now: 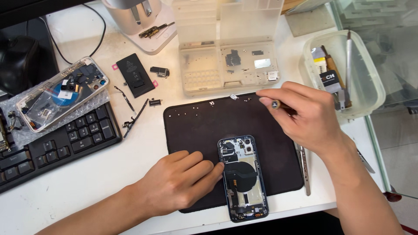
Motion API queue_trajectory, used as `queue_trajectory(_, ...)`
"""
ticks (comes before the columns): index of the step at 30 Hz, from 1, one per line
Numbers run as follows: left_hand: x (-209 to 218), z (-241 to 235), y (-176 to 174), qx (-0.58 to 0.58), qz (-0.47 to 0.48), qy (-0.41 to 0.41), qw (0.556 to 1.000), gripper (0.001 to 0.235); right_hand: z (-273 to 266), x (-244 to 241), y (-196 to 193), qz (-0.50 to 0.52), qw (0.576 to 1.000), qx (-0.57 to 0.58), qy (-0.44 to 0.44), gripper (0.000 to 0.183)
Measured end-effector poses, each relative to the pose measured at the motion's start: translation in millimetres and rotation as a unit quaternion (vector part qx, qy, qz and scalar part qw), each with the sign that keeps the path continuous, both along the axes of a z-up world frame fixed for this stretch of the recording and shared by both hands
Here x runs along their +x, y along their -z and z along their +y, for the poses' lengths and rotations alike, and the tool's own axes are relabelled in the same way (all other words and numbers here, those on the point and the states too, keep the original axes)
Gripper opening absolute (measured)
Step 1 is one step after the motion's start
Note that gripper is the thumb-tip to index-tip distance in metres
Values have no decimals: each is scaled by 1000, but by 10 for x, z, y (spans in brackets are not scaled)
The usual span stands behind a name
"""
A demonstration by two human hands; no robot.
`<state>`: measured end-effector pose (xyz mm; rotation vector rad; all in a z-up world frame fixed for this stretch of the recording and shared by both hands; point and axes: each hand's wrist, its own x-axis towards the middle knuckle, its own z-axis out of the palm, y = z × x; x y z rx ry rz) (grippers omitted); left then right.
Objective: The person uses tweezers and a screwdriver to remove screws and small components from the internal chassis of a disassembled smartphone. They place removed parts into a compartmentalized parts tray and continue to unscrew and extract additional components from the device.
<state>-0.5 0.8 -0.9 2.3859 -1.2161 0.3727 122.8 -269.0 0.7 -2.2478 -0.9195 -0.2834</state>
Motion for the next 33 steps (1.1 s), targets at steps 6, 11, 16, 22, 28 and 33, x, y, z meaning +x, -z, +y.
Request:
queue_trajectory(6, -2, 23, 19, -5, -4, -14, 1000, 30, -30, -60, -19, -25, 999, 9, -19, 14)
queue_trajectory(11, 25, 11, 41, -10, 8, -22, 1000, 29, 99, -64, 80, -23, 982, -11, -188, 17)
queue_trajectory(16, 27, -7, 75, -9, 33, -20, 999, 28, 203, -263, 102, 5, 968, -19, -250, 22)
queue_trajectory(22, 28, 12, 89, -12, 33, -16, 999, 27, 292, -311, 118, 6, 968, -38, -249, 19)
queue_trajectory(28, 33, 10, 97, -12, 38, -16, 999, 26, 308, -325, 123, 14, 965, -48, -258, 21)
queue_trajectory(33, 41, 5, 70, -13, 37, -16, 999, 27, 297, -324, 99, 24, 966, -53, -253, 21)
